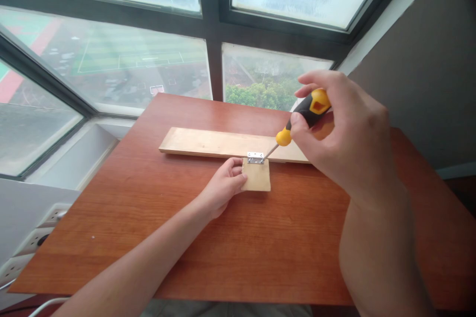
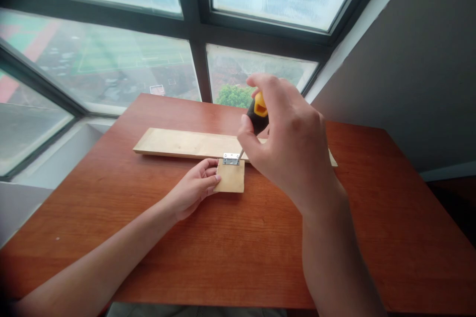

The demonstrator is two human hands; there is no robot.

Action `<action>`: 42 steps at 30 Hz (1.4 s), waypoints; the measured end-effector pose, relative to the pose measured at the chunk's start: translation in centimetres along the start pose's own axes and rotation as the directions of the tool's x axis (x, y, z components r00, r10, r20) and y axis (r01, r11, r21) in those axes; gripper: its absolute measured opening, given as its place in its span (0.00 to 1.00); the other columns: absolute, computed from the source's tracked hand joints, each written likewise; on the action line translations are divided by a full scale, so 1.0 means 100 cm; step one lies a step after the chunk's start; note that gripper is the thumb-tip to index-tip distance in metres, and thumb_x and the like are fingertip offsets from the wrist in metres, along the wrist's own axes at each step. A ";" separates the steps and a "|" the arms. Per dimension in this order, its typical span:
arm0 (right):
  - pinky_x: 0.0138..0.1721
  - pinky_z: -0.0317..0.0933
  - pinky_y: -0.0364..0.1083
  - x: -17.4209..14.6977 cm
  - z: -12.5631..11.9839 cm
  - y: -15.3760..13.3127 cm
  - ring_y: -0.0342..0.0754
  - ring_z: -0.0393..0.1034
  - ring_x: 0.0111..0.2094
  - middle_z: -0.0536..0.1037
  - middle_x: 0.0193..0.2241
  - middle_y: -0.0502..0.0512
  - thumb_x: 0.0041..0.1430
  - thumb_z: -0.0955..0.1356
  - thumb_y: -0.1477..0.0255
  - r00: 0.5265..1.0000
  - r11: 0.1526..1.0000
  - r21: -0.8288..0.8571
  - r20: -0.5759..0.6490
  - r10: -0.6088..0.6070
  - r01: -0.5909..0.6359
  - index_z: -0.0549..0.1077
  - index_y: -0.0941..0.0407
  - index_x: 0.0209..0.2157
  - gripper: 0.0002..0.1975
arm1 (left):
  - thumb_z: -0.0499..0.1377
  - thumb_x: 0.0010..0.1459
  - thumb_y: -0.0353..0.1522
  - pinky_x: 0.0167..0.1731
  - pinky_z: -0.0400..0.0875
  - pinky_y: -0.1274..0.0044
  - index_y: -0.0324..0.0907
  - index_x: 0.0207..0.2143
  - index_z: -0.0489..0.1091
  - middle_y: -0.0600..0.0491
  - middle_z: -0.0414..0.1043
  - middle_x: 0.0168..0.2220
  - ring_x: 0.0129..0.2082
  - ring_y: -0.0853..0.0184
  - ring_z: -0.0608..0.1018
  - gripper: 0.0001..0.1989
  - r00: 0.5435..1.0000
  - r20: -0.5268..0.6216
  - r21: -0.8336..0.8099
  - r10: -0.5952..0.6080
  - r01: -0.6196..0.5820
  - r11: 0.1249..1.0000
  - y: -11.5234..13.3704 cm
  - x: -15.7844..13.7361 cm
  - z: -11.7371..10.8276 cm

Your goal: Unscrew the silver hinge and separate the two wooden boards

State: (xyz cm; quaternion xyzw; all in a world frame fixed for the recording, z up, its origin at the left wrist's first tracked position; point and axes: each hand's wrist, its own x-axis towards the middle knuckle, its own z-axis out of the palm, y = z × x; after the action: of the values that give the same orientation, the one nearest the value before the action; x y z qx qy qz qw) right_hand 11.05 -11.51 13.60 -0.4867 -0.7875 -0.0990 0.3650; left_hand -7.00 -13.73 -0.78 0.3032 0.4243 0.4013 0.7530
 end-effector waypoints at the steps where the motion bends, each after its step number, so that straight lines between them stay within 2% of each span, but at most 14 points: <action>1: 0.41 0.68 0.52 0.000 0.000 0.000 0.52 0.72 0.43 0.77 0.44 0.55 0.54 0.66 0.76 1.000 1.000 0.021 0.013 -0.023 0.022 0.68 0.52 0.51 0.21 | 0.62 0.53 0.27 0.37 0.72 0.75 0.40 0.44 0.63 0.47 0.77 0.41 0.38 0.64 0.79 0.16 1.000 -0.003 -0.001 0.001 -0.001 1.000 0.000 0.000 0.000; 4: 0.46 0.67 0.53 0.001 0.000 0.000 0.53 0.72 0.46 0.77 0.45 0.55 0.55 0.66 0.77 0.997 0.996 0.062 0.043 -0.065 0.062 0.68 0.51 0.50 0.20 | 0.63 0.52 0.27 0.37 0.72 0.75 0.40 0.43 0.63 0.47 0.77 0.41 0.38 0.64 0.79 0.16 1.000 -0.008 0.001 -0.001 0.001 1.000 0.000 0.000 -0.001; 8: 0.43 0.68 0.54 0.000 0.002 0.000 0.54 0.74 0.42 0.78 0.41 0.54 0.58 0.67 0.70 1.000 1.000 -0.003 -0.021 -0.003 0.002 0.70 0.51 0.46 0.13 | 0.63 0.52 0.27 0.38 0.72 0.74 0.40 0.43 0.63 0.47 0.77 0.41 0.38 0.64 0.80 0.16 1.000 -0.004 -0.001 -0.002 0.002 1.000 -0.001 0.001 -0.001; 10: 0.42 0.68 0.53 -0.001 0.001 -0.001 0.53 0.74 0.40 0.78 0.40 0.53 0.58 0.67 0.71 1.000 1.000 0.011 -0.022 0.017 -0.016 0.70 0.51 0.47 0.14 | 0.63 0.52 0.27 0.38 0.72 0.74 0.40 0.43 0.63 0.47 0.77 0.41 0.39 0.63 0.80 0.17 1.000 -0.004 -0.002 0.000 0.000 1.000 -0.001 0.001 0.000; 14: 0.41 0.67 0.51 0.000 -0.002 -0.002 0.51 0.71 0.40 0.76 0.41 0.54 0.53 0.65 0.78 0.999 0.997 0.064 0.027 -0.047 0.045 0.70 0.52 0.46 0.17 | 0.63 0.52 0.27 0.38 0.72 0.74 0.40 0.43 0.63 0.47 0.77 0.41 0.39 0.63 0.80 0.17 1.000 -0.005 -0.004 -0.002 0.002 1.000 -0.001 0.001 0.000; 17: 0.42 0.66 0.52 0.001 -0.001 -0.002 0.52 0.71 0.39 0.76 0.39 0.55 0.55 0.67 0.73 0.998 0.998 0.022 0.018 -0.056 0.056 0.71 0.53 0.43 0.12 | 0.63 0.52 0.27 0.38 0.72 0.74 0.40 0.43 0.63 0.47 0.77 0.41 0.39 0.63 0.80 0.17 1.000 -0.008 -0.002 -0.004 0.004 1.000 -0.001 0.001 -0.001; 20: 0.42 0.66 0.53 0.001 0.001 0.000 0.53 0.72 0.38 0.77 0.37 0.53 0.58 0.68 0.67 1.000 0.999 -0.039 -0.011 0.006 -0.006 0.71 0.51 0.44 0.11 | 0.63 0.52 0.27 0.38 0.72 0.74 0.40 0.44 0.63 0.46 0.77 0.41 0.39 0.63 0.80 0.17 1.000 -0.008 0.002 -0.005 0.005 1.000 0.000 0.000 -0.001; 23: 0.43 0.66 0.52 0.000 -0.001 0.001 0.51 0.73 0.38 0.78 0.38 0.52 0.57 0.68 0.71 0.999 0.999 -0.020 -0.013 0.030 -0.030 0.71 0.50 0.47 0.14 | 0.63 0.51 0.27 0.38 0.72 0.75 0.40 0.44 0.63 0.46 0.77 0.41 0.39 0.63 0.80 0.17 1.000 -0.010 0.005 -0.007 0.007 1.000 0.000 0.000 0.000; 27: 0.48 0.65 0.52 0.001 -0.004 0.000 0.52 0.71 0.45 0.76 0.44 0.55 0.52 0.66 0.78 0.997 0.994 0.076 0.028 -0.077 0.075 0.69 0.53 0.48 0.20 | 0.64 0.52 0.28 0.37 0.72 0.75 0.40 0.44 0.64 0.46 0.77 0.42 0.38 0.64 0.80 0.17 1.000 -0.013 0.005 -0.004 0.004 1.000 0.000 0.000 0.000; 29: 0.48 0.65 0.55 0.002 -0.002 0.001 0.55 0.70 0.45 0.76 0.43 0.57 0.53 0.67 0.76 0.996 0.996 0.044 0.025 -0.085 0.084 0.70 0.54 0.47 0.17 | 0.64 0.51 0.28 0.37 0.72 0.75 0.40 0.43 0.64 0.47 0.77 0.42 0.39 0.64 0.80 0.17 1.000 -0.010 -0.002 -0.002 0.002 1.000 0.000 0.000 0.000; 32: 0.46 0.65 0.59 0.002 0.000 0.002 0.58 0.70 0.44 0.76 0.41 0.57 0.56 0.68 0.69 1.000 0.999 -0.037 -0.003 -0.019 0.018 0.70 0.52 0.47 0.15 | 0.64 0.51 0.28 0.38 0.72 0.75 0.40 0.43 0.64 0.47 0.77 0.42 0.39 0.63 0.80 0.17 1.000 -0.009 -0.005 -0.005 0.005 1.000 -0.001 0.000 -0.001; 34: 0.45 0.66 0.59 0.002 -0.001 0.002 0.57 0.71 0.43 0.76 0.41 0.56 0.57 0.67 0.71 1.000 0.999 -0.034 0.003 0.015 -0.015 0.69 0.50 0.48 0.15 | 0.64 0.51 0.28 0.38 0.72 0.75 0.40 0.44 0.64 0.47 0.77 0.42 0.39 0.64 0.80 0.17 1.000 -0.007 0.000 -0.004 0.004 1.000 -0.001 0.001 -0.001; 38: 0.49 0.64 0.56 0.002 -0.005 -0.001 0.56 0.70 0.46 0.75 0.45 0.56 0.52 0.65 0.79 0.996 0.996 0.063 0.051 -0.070 0.067 0.68 0.50 0.48 0.21 | 0.64 0.52 0.28 0.37 0.72 0.75 0.40 0.43 0.64 0.47 0.77 0.41 0.38 0.64 0.80 0.17 1.000 -0.003 0.002 0.000 0.000 1.000 -0.001 0.001 -0.001; 42: 0.49 0.63 0.59 0.003 -0.003 -0.002 0.58 0.69 0.46 0.76 0.43 0.57 0.54 0.67 0.73 0.997 0.997 0.003 0.014 -0.082 0.082 0.69 0.50 0.45 0.15 | 0.64 0.52 0.28 0.38 0.72 0.74 0.40 0.43 0.64 0.47 0.77 0.41 0.37 0.64 0.79 0.17 1.000 -0.005 0.003 -0.004 0.004 1.000 0.000 0.000 0.000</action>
State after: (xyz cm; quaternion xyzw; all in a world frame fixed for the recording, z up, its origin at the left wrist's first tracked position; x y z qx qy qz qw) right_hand 10.98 -11.55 14.05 -0.4540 -0.8095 -0.1096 0.3558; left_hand -7.02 -13.73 -0.85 0.3025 0.4275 0.4002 0.7521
